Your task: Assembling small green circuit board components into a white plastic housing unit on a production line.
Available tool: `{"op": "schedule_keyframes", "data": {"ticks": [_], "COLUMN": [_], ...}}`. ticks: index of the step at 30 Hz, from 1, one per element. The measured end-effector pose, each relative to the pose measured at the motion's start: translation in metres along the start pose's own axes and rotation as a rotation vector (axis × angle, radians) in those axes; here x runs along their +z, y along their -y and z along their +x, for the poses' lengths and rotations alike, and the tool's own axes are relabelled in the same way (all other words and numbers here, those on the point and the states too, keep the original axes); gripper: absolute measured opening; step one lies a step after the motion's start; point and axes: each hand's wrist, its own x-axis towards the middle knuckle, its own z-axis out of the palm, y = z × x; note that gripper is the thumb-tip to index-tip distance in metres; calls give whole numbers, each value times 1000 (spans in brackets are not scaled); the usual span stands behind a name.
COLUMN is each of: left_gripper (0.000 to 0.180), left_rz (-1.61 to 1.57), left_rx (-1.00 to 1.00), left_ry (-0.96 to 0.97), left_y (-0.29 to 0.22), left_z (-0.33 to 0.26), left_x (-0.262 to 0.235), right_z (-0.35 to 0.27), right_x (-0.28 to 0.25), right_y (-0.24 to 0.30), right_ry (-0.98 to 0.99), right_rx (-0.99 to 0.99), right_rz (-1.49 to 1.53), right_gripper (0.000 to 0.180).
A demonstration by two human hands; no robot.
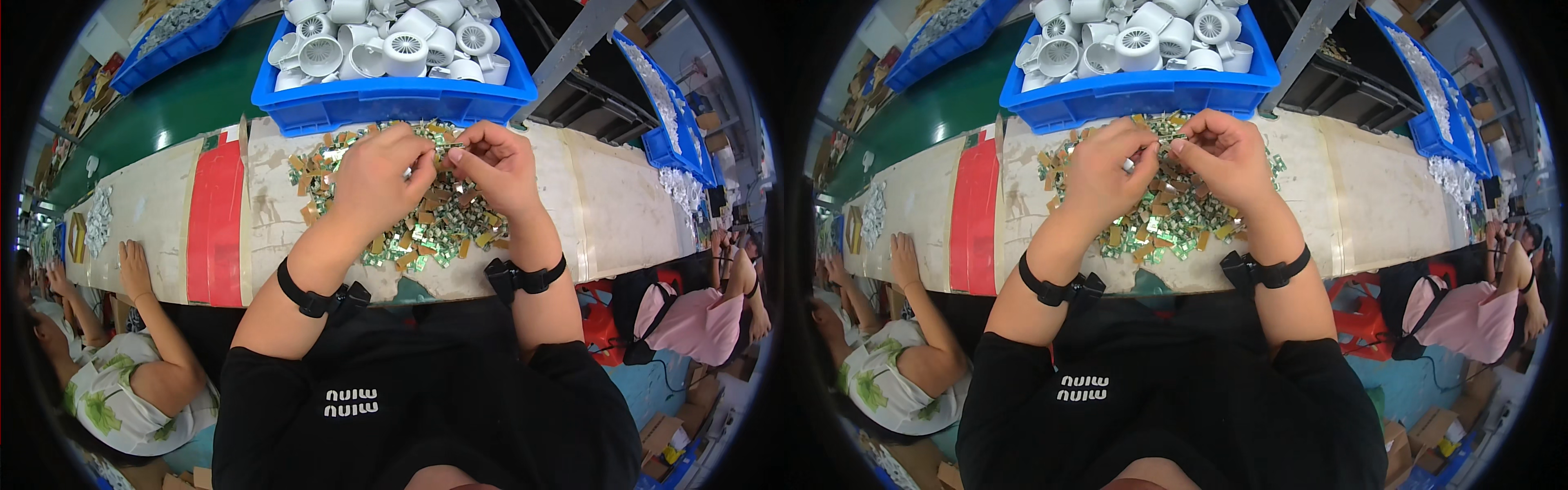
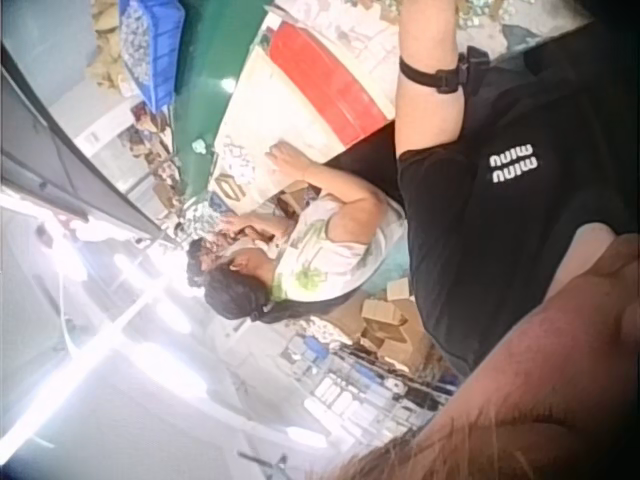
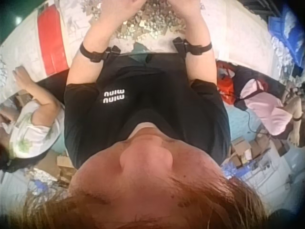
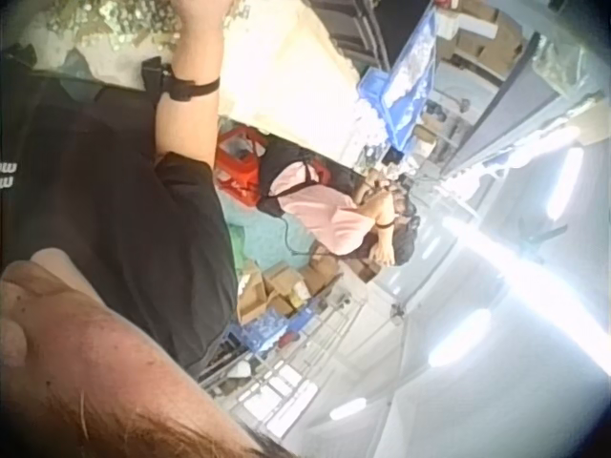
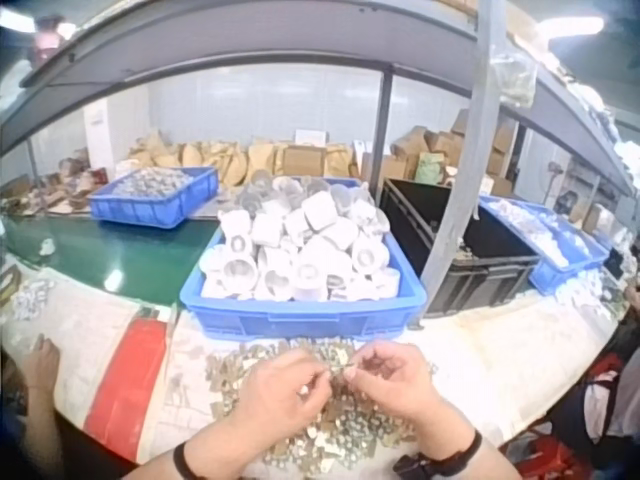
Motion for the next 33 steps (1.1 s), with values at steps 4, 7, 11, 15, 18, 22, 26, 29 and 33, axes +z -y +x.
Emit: {"op": "schedule_keyframes", "data": {"ticks": [4,7,11,15,18,22,26,29,33], "left_gripper": [6,7,7,8,8,8,7,7,7], "left_rz": [277,232,14,-116,-156,-177,-158,-155,-185], "left_rx": [234,196,44,-49,-99,-166,-6,-35,-77], "left_ry": [69,107,127,126,84,105,66,75,26], "left_y": [0,1,2,-2,-2,-2,2,-3,-9], "left_z": [3,2,2,4,4,3,4,2,-4], "left_x": [-10,-12,-9,-10,-10,-9,-7,-8,-5], "right_z": [-3,-4,-3,-4,-1,-1,1,0,-6], "right_x": [-2,0,-1,-5,-3,-3,-8,-6,1], "right_y": [8,14,16,11,5,11,4,2,11], "right_ry": [22,52,33,92,98,69,83,97,48], "right_rx": [56,110,103,72,-3,89,126,73,43], "right_rz": [-111,-21,-36,58,42,26,84,130,41], "right_gripper": [8,8,8,8,8,8,8,6,8]}}
